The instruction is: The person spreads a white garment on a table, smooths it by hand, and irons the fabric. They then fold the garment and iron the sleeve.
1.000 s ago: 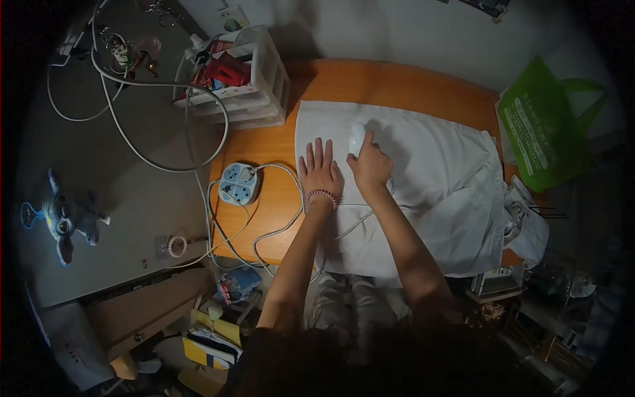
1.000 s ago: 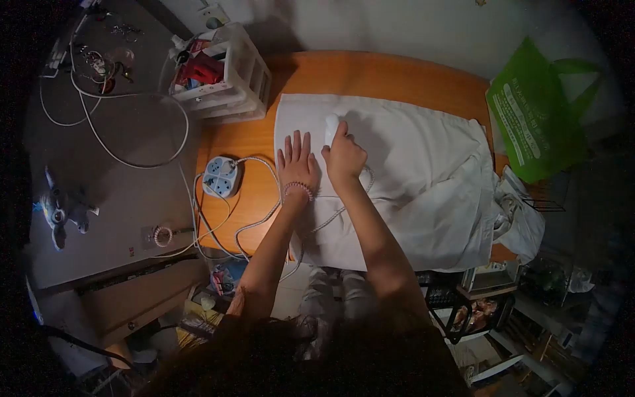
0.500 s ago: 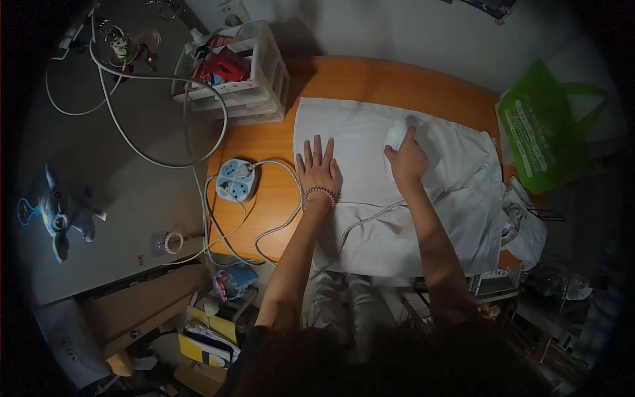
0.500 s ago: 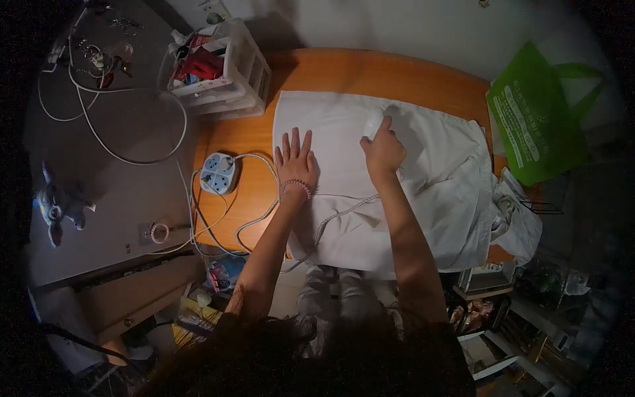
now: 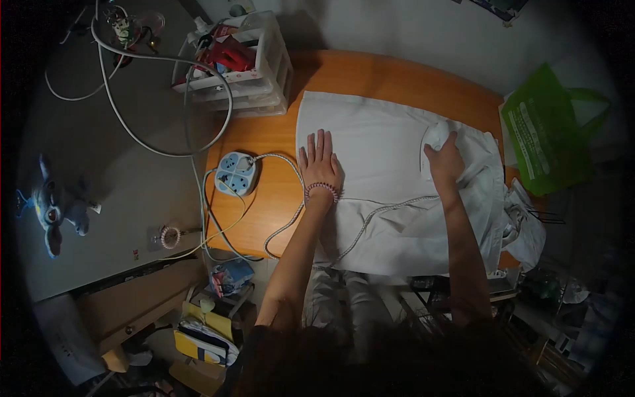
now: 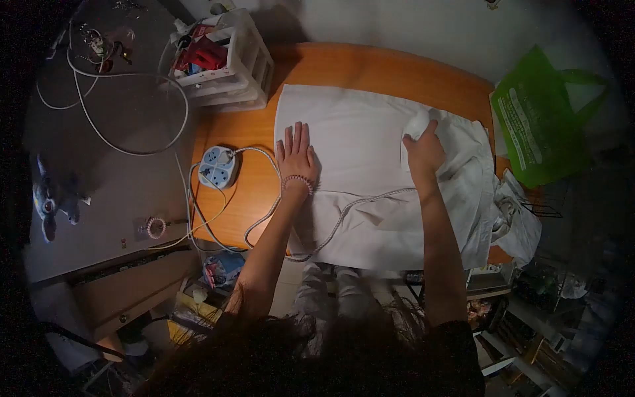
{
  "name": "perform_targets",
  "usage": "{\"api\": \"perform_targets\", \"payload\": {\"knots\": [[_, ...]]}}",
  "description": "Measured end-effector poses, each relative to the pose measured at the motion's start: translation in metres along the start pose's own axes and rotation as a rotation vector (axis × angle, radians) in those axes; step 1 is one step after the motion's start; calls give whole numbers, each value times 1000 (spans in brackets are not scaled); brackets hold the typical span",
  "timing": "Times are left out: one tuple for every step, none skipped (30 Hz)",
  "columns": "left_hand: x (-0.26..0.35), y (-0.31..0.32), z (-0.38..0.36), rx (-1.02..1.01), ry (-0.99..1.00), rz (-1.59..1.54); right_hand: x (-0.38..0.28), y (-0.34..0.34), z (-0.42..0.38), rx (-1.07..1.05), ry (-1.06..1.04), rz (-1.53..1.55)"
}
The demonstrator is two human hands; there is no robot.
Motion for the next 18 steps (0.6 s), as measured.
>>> {"api": "perform_targets", "payload": {"knots": [[1,0,1,1,-3,-2,2,0,2,-3,-2,12],[0,0,0,11,-19,-64,3,1,2,-6,-3,25],[-3,0,0,22,-36,-126,3,1,1,-5,-6,25],[-4,1,-1,26,-38,-126,5,0,1,2,11,21],[-7,2,0,33,-50,-143,4,-1,2,12,24,20],[-8,1,0,37,-59,-163,-1,-4,-2,15,22,23],[-7,1,-2,38,-58,-163,-6,-3,-9,-4,9,61],[-7,1,-1,25,-58,-167,-14,-2,-14,-21,-5,103],[-8,2,-1,10,-61,-172,-27,-2,-22,-20,-7,106],[-9,1,0,10,-62,-169,-48,-1,-34,-30,-56,129],[-9,0,0,23,-54,-188,-67,2,-48,-41,-100,151],[-9,-1,-2,33,-47,-206,-86,12,-60,-93,-153,135],[-9,1,-4,30,-45,-205,-106,24,-71,-141,-209,120],[-12,4,-3,40,-47,-231,-123,32,-82,-142,-228,117],[-14,4,-1,53,-47,-254,-138,40,-90,-141,-248,117],[-13,4,1,55,-41,-249,-150,45,-97,-138,-245,125],[-11,2,0,73,-44,-240,-161,49,-104,-141,-253,153],[-10,2,0,89,-49,-233,-169,54,-109,-146,-261,179]]}}
Point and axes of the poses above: each hand's wrist, its own z-axis towards the middle knuckle, its own y-axis out of the palm, x = y × z, the point moved 9 cm from there along z, towards the middle knuckle, and after that the axes turned 7 degrees about y, right-handed, at the moved point
